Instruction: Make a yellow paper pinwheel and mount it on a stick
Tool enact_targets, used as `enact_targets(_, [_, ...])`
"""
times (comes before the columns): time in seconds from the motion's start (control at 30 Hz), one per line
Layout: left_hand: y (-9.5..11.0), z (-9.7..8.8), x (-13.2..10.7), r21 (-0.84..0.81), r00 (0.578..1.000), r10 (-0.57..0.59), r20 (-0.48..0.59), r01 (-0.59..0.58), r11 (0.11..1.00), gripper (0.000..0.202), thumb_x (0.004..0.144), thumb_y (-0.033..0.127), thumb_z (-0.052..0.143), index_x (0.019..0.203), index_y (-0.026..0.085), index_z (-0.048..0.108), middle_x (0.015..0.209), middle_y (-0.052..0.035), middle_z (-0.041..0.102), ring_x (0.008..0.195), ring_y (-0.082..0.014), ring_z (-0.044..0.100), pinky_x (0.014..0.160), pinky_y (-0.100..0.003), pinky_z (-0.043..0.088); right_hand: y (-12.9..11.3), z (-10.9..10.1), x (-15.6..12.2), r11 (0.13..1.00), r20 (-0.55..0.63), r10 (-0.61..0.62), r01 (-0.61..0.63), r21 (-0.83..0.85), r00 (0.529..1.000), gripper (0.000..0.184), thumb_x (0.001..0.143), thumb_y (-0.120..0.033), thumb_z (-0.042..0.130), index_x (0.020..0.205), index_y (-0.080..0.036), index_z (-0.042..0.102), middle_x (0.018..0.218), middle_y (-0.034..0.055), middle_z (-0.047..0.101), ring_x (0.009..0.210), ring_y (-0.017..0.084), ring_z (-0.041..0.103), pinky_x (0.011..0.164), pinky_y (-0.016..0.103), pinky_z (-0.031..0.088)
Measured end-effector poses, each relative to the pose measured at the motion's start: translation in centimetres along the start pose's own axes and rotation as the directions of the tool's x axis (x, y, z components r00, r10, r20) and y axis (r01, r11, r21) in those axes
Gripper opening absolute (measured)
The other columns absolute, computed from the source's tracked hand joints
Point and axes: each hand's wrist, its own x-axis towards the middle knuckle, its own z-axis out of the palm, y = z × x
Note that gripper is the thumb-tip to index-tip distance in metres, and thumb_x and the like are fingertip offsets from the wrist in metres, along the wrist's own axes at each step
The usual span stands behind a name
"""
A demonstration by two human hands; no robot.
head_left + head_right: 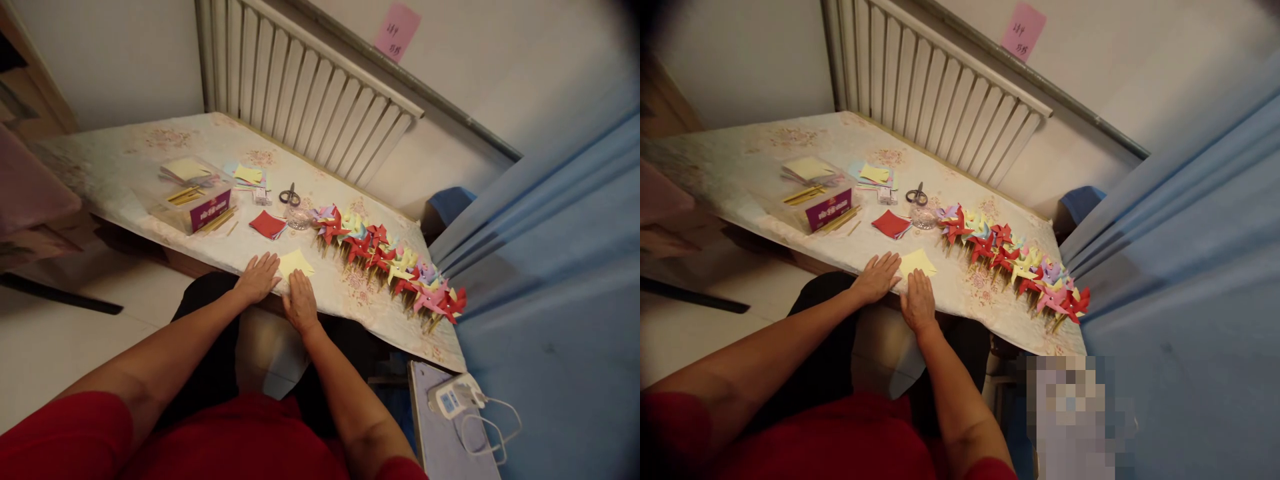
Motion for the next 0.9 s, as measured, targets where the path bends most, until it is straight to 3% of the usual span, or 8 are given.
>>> enact_targets(0.2, [0.1, -0.1, 0.0, -0.005, 1.000, -0.007, -0.001, 0.007, 1.000, 0.058, 0.098, 0.039, 0.032, 0.149, 0.012, 0.043, 0.159, -0.0144, 0.036, 0.150, -0.0303, 0.026, 0.121, -0.051, 0.019, 0.2, 0.9, 1.4, 0.997, 0.151, -0.013, 0.025, -0.074, 0.988, 0.064, 0.092, -0.031, 0.057, 0.147, -0.004, 0.039, 0.157, 0.0232, 0.035, 0.150, 0.032, 0.026, 0.121, 0.054, 0.021])
enact_targets(0.73, [0.1, -0.6, 0.3, -0.027, 0.998, -0.065, 0.018, 0.066, 0.997, 0.057, 0.098, 0.036, 0.035, 0.147, 0.009, 0.045, 0.158, -0.0152, 0.037, 0.150, -0.0308, 0.026, 0.121, -0.050, 0.023, -0.5, 0.7, -0.8, 0.994, 0.145, 0.018, -0.003, -0.106, 0.989, 0.062, 0.092, -0.021, 0.052, 0.150, -0.006, 0.035, 0.160, 0.0191, 0.031, 0.151, 0.029, 0.020, 0.122, 0.051, 0.018])
enact_targets(0.83, [1.0, -0.8, 1.0, -0.048, 0.997, 0.006, -0.073, -0.009, 0.999, 0.055, 0.099, 0.034, 0.033, 0.146, 0.009, 0.046, 0.158, -0.0152, 0.038, 0.151, -0.0286, 0.025, 0.122, -0.048, 0.020, -0.6, 0.7, -0.8, 0.995, 0.148, 0.028, -0.013, -0.102, 0.989, 0.063, 0.092, -0.020, 0.051, 0.151, -0.005, 0.034, 0.160, 0.0195, 0.031, 0.151, 0.030, 0.021, 0.122, 0.051, 0.018])
enact_targets(0.9, [2.0, -0.8, 1.9, -0.079, 0.993, 0.084, -0.077, -0.091, 0.993, 0.053, 0.100, 0.034, 0.032, 0.145, 0.009, 0.047, 0.157, -0.0150, 0.039, 0.150, -0.0263, 0.026, 0.122, -0.045, 0.021, -0.7, 0.7, -0.7, 0.995, 0.150, 0.031, -0.016, -0.100, 0.988, 0.065, 0.091, -0.019, 0.051, 0.151, -0.003, 0.032, 0.160, 0.0193, 0.032, 0.150, 0.031, 0.022, 0.123, 0.051, 0.017])
